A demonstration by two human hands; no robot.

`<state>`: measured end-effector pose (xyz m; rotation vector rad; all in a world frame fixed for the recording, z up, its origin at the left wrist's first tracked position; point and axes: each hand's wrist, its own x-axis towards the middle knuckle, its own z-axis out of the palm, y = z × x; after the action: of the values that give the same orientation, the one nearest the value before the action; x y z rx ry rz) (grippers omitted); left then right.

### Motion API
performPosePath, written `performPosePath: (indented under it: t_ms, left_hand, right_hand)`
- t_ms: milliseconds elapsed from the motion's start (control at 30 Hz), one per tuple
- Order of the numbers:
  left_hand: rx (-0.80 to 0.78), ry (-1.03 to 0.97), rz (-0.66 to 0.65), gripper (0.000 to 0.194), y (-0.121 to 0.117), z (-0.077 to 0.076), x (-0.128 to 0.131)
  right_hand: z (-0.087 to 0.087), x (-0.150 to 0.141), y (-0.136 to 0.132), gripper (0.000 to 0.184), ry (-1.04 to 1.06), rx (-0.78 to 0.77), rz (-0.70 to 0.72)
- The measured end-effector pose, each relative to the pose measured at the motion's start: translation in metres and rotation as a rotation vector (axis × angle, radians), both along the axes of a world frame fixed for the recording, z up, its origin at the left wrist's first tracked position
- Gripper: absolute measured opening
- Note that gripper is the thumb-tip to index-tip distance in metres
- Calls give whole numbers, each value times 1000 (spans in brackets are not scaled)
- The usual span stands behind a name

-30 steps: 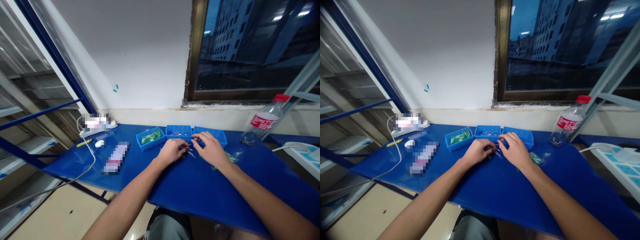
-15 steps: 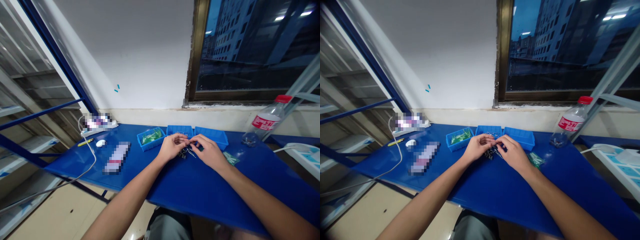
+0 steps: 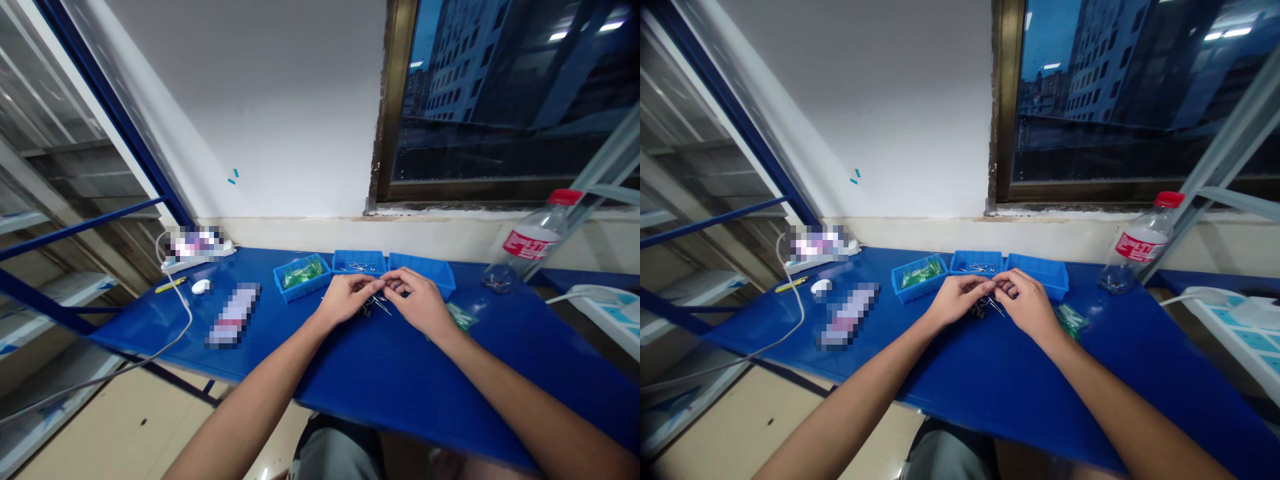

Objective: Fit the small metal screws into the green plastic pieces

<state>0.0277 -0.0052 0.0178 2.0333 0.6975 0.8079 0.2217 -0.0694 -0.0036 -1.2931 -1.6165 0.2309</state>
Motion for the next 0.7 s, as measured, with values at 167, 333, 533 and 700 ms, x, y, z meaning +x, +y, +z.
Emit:
performPosePath:
  t_ms: [167, 333, 533, 700]
  left_hand:
    - [79, 57, 11, 31, 3, -1, -1]
    - [92, 51, 78, 21, 8, -7, -1]
    - [162, 70, 83, 15, 7, -7, 1]
    - [67, -55, 59, 35, 5, -6, 2]
  right_hand:
    - [0, 0, -1, 16, -78, 15, 71]
    - [-2, -2, 0, 16, 18, -39, 30]
    - [-9, -1, 3, 16, 37, -80, 32]
    - [-7, 0, 4, 22, -27, -5, 56]
